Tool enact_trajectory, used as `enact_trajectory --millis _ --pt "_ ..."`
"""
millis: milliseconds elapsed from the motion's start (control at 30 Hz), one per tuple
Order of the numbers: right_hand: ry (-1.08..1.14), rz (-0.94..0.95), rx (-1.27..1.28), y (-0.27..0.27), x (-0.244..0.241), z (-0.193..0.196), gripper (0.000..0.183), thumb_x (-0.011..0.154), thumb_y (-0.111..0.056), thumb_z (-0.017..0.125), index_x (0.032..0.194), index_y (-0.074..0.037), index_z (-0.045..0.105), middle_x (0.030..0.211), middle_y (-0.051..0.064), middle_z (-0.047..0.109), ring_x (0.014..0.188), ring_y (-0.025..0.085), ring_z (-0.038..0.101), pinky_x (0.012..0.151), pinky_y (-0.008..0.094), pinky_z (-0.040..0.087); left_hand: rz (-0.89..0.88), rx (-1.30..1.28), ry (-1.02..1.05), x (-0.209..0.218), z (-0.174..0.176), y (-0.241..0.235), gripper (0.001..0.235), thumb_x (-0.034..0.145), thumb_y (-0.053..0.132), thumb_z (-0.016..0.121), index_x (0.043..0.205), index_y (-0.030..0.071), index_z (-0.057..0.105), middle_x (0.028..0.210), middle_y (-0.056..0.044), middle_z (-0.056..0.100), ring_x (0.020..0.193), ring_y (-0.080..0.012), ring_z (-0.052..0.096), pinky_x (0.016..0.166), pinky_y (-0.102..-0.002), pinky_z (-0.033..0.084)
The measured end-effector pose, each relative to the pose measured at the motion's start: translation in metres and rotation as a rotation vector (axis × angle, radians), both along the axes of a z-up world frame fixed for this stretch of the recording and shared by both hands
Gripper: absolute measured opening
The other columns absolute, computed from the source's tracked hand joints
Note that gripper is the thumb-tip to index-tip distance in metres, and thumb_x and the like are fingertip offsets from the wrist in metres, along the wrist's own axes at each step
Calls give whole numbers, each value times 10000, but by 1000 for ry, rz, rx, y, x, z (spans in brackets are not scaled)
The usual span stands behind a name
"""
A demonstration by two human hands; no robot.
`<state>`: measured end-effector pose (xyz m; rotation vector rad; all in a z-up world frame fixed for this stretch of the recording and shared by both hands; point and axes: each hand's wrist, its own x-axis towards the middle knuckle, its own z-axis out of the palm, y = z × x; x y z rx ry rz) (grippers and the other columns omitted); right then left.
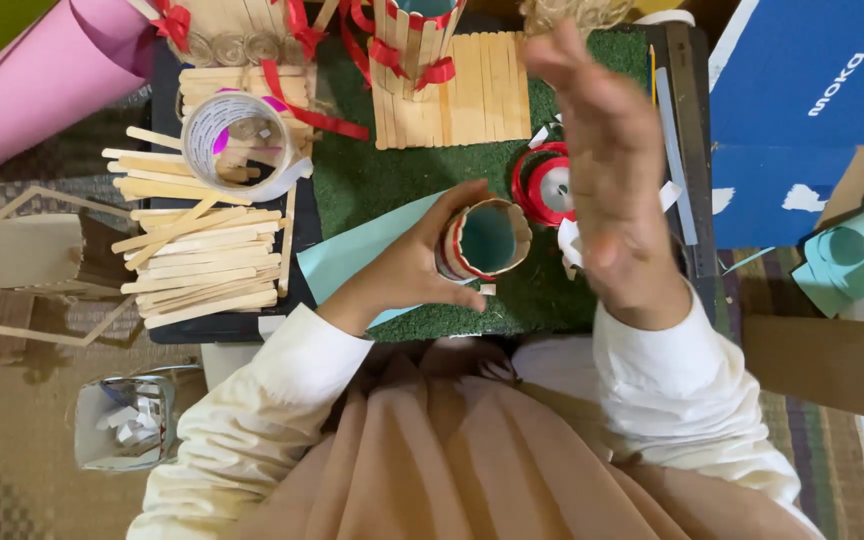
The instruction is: Attaching a blue paper lining to the inside of a decorative cylinder made of popsicle sticks using tape and scissors.
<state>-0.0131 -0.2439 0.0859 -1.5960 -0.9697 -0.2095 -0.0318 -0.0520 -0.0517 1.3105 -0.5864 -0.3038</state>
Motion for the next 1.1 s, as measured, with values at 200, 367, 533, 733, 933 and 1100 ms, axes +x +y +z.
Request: enact_trajectory --millis 200,367,533,733,933,1100 --pt "296 -42 86 -31 -29 -83 1329 531 -480 782 1651 -425 70 1733 246 200 1652 425 227 1385 535 209 245 193 -170 -41 80 52 689 915 213 700 1486 43 353 1522 -151 412 1424 -292 428 1233 -444 312" --pt "197 22 81 -23 -20 -143 1537 554 -328 974 1624 -340 -130 1618 372 241 1523 496 276 1256 649 130 131 557 142 -97 64 48 158 931 194 667 1066 151 738 816 -40 695 786 -222 677 778 -352 569" --pt "282 -122 -17 -7 -32 -124 1226 725 -107 899 1619 -242 71 1412 269 588 1345 400 606 1152 513 472 -52 478 413 -130 26 18 142 931 174 653 979 59 721 758 13 682 646 -88 551 613 -239 459" --pt "296 -183 276 -14 -36 -92 1065 758 -101 786 1616 -243 171 1469 228 510 1297 439 619 1213 646 516 141 172 586 -125 14 3 206 967 62 558 1146 10 645 1048 -123 743 898 -170 732 819 -273 599" --pt "224 -354 487 -1 -58 -62 1094 796 -222 847 1664 -296 184 1424 164 609 1319 308 608 1315 608 519 268 -546 261 -85 10 -38 806 989 125 668 1609 87 155 1683 -199 235 1585 -344 206 1314 -507 117" --pt "-147 -530 366 30 -61 -59 998 850 -302 800 1670 -345 232 1453 102 579 1405 353 598 1336 578 497 406 -1035 742 -38 -5 -60 322 1006 439 615 1054 122 630 735 -36 648 674 -130 594 671 -249 483"
